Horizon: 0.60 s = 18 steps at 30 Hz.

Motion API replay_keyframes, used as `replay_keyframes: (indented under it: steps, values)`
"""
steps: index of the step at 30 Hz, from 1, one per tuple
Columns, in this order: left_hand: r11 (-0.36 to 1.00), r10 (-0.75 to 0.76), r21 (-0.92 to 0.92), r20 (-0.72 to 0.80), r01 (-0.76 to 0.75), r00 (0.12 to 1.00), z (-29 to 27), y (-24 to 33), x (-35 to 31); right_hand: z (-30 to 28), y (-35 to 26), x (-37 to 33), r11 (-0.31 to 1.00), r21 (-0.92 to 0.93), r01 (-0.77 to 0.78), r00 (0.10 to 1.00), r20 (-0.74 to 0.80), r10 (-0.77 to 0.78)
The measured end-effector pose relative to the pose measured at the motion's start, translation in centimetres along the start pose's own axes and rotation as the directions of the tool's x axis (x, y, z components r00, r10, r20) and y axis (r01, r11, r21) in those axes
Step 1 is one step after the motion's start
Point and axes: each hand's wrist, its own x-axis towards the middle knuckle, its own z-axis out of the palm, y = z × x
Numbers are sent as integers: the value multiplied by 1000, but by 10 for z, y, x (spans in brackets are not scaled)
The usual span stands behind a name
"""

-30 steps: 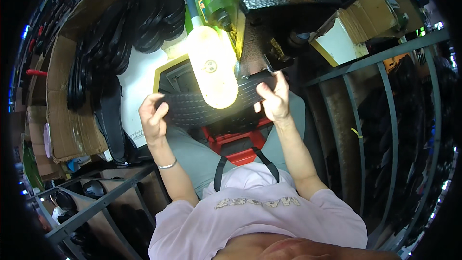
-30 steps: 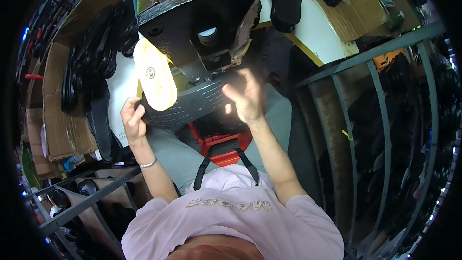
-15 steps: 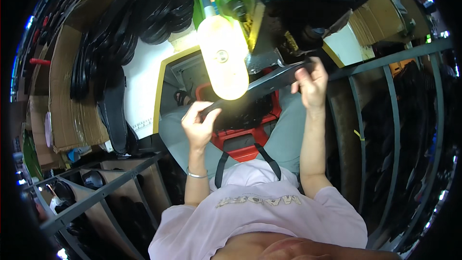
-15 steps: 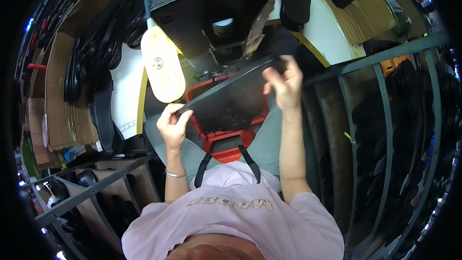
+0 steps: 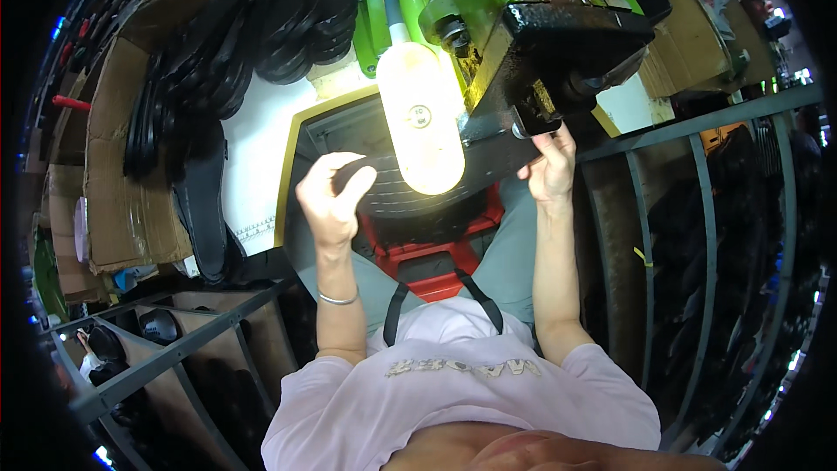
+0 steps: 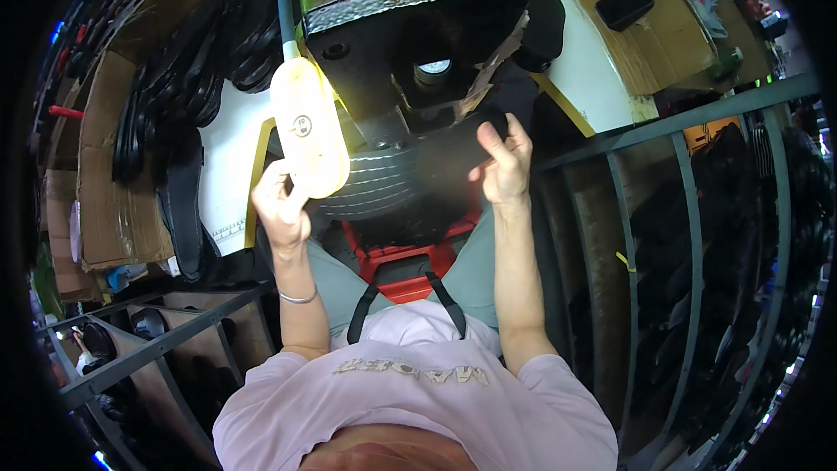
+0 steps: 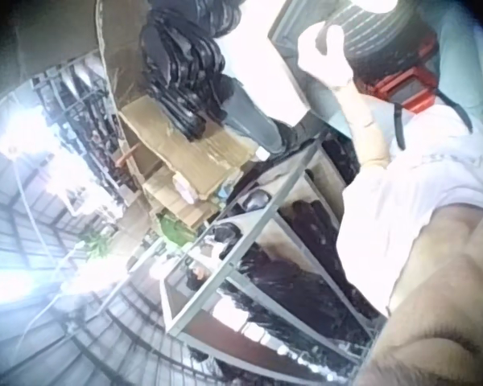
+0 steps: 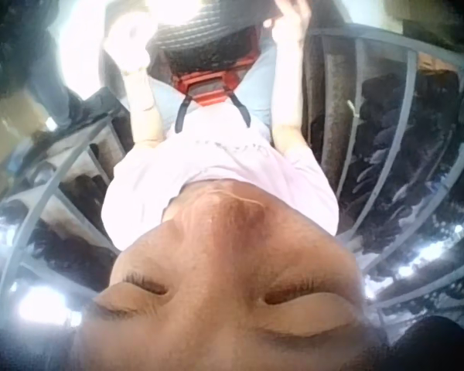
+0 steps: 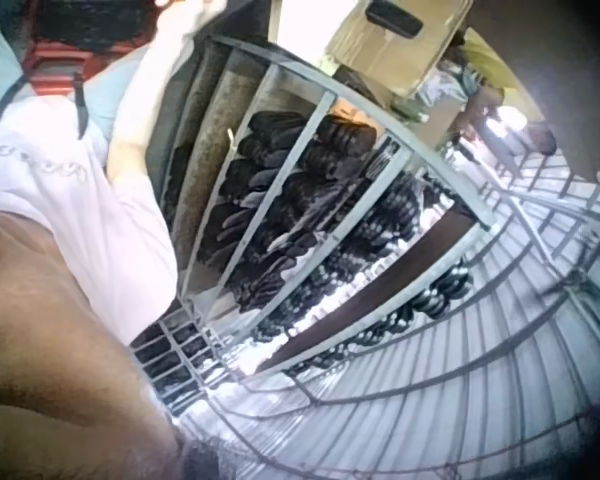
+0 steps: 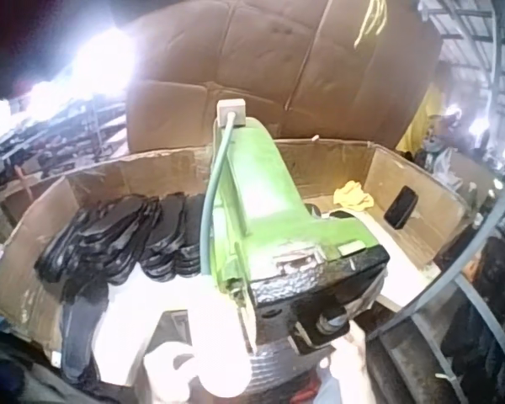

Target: The person repeatedly picks up black shoe insoles from a red basket and presses them against a green grinding machine to smooth the edges. After processing, the insoles are placed on a nearby surface. The person continues this cycle for multiple insoles throughout the clip.

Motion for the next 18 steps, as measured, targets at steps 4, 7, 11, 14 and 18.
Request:
replay_keyframes:
  steps: [4,7,11,14,18]
  values:
    - [986,-146,-87,-52,141,988,-43,-1,-6,18,22,-20,999,47,-11,996,85,6]
    - [984,-120,120,-99,131,988,-75,-4,-18,33,17,-37,994,-76,-75,991,108,83]
    - [456,254,889,-83,-43,964,-138,23,-43,5,-65,-53,841,-540,-38,997,41,72]
    - [-270,354,962,75,25,932,-196,65,-53,-20,-134,-62,669,-688,282,895,-63,-442]
    - [-287,144,910,-268,299,953,-239,50,-59,-45,-144,-6,309,-758,574,501,26,-865]
